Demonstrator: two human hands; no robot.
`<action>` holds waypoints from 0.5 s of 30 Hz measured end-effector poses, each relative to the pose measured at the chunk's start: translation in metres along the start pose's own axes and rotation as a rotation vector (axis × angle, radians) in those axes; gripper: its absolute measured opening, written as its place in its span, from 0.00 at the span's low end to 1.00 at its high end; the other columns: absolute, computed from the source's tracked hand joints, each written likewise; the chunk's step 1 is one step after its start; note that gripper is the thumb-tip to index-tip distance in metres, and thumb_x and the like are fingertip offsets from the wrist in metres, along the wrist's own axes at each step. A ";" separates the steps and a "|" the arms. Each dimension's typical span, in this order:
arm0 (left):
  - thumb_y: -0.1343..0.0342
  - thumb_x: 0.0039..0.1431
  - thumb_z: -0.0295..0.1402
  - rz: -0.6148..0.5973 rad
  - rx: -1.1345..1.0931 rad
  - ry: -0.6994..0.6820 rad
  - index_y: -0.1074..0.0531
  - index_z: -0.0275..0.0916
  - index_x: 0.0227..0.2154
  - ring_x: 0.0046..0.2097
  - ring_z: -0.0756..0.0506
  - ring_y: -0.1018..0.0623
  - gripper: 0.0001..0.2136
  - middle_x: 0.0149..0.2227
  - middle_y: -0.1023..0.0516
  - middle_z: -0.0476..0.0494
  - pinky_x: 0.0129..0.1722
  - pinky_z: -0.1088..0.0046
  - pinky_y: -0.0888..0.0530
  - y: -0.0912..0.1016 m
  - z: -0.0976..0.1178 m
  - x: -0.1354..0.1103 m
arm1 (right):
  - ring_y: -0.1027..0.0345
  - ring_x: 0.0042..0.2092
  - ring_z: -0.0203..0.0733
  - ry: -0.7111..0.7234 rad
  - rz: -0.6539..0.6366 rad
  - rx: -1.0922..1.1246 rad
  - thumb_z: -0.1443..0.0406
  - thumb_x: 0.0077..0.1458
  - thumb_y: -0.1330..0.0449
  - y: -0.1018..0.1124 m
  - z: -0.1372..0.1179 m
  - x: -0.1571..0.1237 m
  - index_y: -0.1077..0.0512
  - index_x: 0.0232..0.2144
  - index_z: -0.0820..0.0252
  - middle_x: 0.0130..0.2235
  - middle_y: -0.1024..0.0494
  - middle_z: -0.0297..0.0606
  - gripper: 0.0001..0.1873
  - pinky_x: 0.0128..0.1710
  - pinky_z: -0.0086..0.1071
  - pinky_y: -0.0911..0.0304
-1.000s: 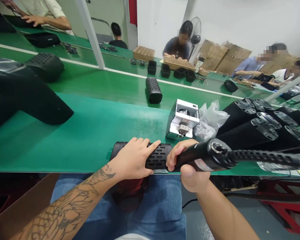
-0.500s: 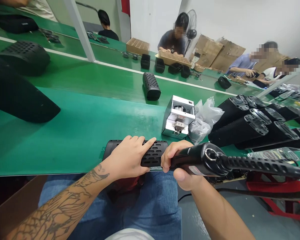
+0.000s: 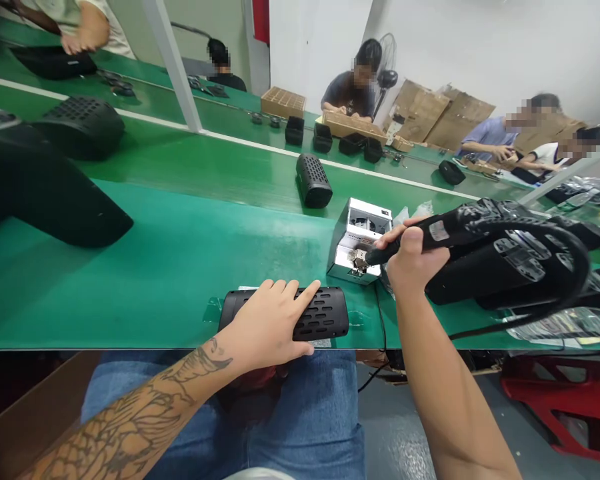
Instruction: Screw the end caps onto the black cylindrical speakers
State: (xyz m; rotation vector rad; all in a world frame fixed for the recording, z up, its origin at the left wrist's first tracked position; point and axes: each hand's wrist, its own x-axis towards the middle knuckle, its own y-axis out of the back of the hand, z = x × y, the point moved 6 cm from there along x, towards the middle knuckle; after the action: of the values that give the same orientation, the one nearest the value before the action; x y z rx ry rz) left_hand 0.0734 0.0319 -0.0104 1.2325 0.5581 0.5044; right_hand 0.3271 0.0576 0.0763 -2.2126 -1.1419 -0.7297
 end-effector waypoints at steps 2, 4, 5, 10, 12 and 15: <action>0.26 0.62 0.63 0.031 -0.021 -0.036 0.43 0.41 0.86 0.68 0.22 0.21 0.58 0.73 0.24 0.22 0.69 0.42 0.28 0.002 -0.002 -0.005 | 0.29 0.23 0.44 -0.024 -0.053 -0.022 0.48 0.67 0.24 0.000 0.013 -0.003 0.23 0.37 0.49 0.25 0.24 0.28 0.18 0.28 0.44 0.28; 0.24 0.59 0.61 0.060 -0.023 -0.061 0.42 0.45 0.85 0.74 0.20 0.25 0.58 0.79 0.30 0.23 0.74 0.39 0.32 0.005 -0.007 -0.011 | 0.30 0.23 0.45 -0.048 -0.073 -0.041 0.48 0.66 0.24 0.001 0.016 -0.006 0.23 0.37 0.49 0.25 0.24 0.28 0.17 0.27 0.45 0.28; 0.23 0.58 0.60 0.064 -0.017 -0.059 0.42 0.47 0.85 0.75 0.19 0.27 0.58 0.80 0.32 0.23 0.75 0.37 0.33 0.006 -0.011 -0.014 | 0.31 0.22 0.45 -0.056 -0.066 -0.045 0.48 0.66 0.25 0.002 0.014 -0.007 0.23 0.37 0.49 0.24 0.25 0.27 0.16 0.26 0.44 0.29; 0.26 0.63 0.54 0.004 0.024 -0.013 0.43 0.45 0.86 0.67 0.23 0.20 0.54 0.74 0.25 0.24 0.68 0.41 0.28 0.007 -0.022 -0.023 | 0.31 0.22 0.46 -0.125 0.012 -0.012 0.51 0.63 0.25 0.004 -0.035 -0.014 0.16 0.40 0.50 0.25 0.23 0.31 0.12 0.24 0.44 0.29; 0.28 0.65 0.52 -0.001 0.027 -0.014 0.44 0.44 0.86 0.62 0.25 0.18 0.52 0.69 0.21 0.26 0.62 0.45 0.25 0.006 -0.020 -0.023 | 0.30 0.23 0.46 -0.151 -0.058 0.061 0.48 0.64 0.25 -0.001 -0.066 -0.025 0.14 0.43 0.49 0.26 0.23 0.32 0.15 0.24 0.44 0.28; 0.28 0.65 0.52 0.036 0.026 -0.021 0.43 0.44 0.85 0.59 0.25 0.18 0.52 0.65 0.20 0.28 0.58 0.47 0.24 0.007 -0.018 -0.023 | 0.30 0.21 0.46 -0.234 -0.304 0.210 0.45 0.65 0.25 -0.020 -0.106 -0.053 0.11 0.48 0.47 0.27 0.21 0.35 0.18 0.23 0.45 0.26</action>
State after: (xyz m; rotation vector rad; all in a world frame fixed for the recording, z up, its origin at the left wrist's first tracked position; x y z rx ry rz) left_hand 0.0435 0.0323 -0.0049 1.2730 0.5269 0.5153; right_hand 0.2612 -0.0327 0.1196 -2.0076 -1.6181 -0.4488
